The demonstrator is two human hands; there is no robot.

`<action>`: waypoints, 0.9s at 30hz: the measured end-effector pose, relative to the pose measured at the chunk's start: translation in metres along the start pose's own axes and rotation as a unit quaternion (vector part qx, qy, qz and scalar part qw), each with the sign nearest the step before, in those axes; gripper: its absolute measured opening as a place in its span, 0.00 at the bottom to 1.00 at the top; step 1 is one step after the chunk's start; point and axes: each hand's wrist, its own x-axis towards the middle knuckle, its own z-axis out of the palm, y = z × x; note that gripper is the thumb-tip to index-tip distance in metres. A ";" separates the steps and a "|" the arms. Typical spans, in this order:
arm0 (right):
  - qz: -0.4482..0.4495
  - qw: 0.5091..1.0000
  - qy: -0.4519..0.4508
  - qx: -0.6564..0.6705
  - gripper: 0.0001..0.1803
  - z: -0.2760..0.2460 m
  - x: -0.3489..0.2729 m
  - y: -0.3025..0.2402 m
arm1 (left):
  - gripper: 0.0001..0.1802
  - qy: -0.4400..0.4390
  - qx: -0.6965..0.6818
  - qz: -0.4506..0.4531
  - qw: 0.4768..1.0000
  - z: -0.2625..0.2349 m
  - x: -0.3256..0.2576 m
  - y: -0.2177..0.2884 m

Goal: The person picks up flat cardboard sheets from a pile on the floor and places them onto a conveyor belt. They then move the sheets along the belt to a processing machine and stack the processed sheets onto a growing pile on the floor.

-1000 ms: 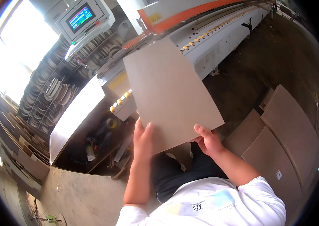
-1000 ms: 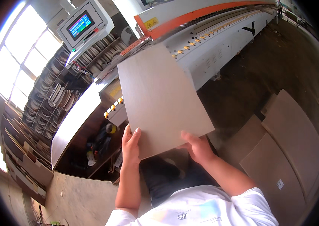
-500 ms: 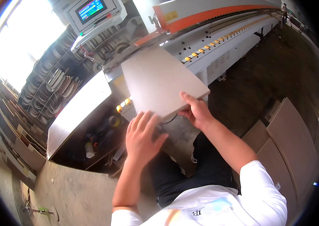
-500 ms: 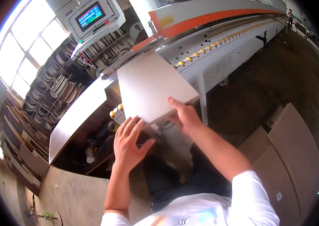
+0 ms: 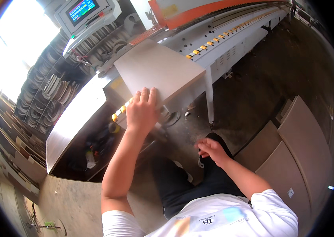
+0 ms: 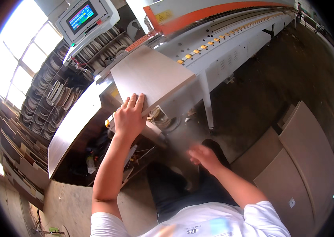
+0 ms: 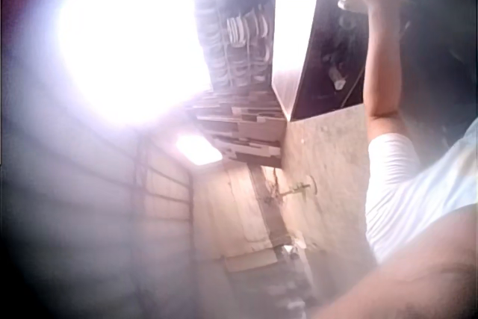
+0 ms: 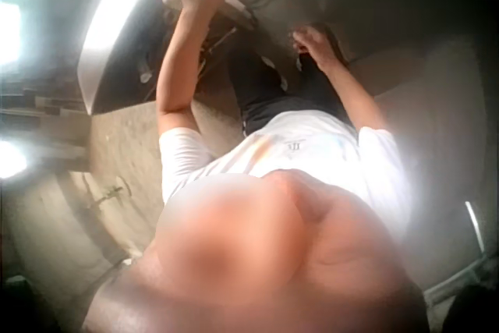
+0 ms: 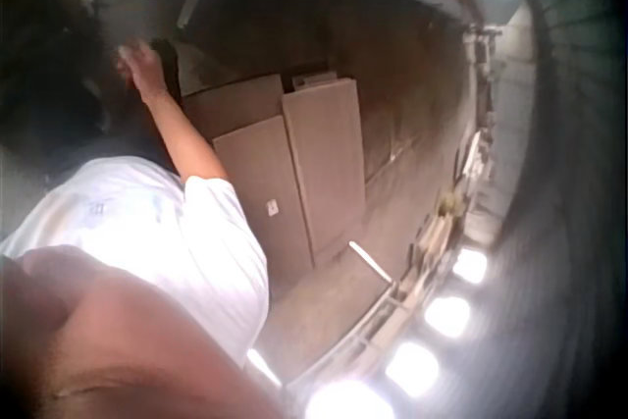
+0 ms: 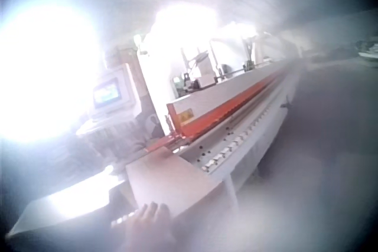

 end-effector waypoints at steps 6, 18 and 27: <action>0.009 0.999 0.018 -0.025 0.21 -0.028 -0.063 0.032 | 0.36 -0.069 0.011 0.004 0.998 0.003 0.035 0.021; -0.074 0.989 0.040 -0.122 0.19 -0.038 -0.112 0.043 | 0.28 -0.065 0.125 0.044 0.989 0.055 0.129 0.083; -0.154 0.917 0.181 -0.320 0.18 -0.061 -0.188 0.058 | 0.29 -0.092 -0.039 0.009 0.995 0.067 0.174 0.124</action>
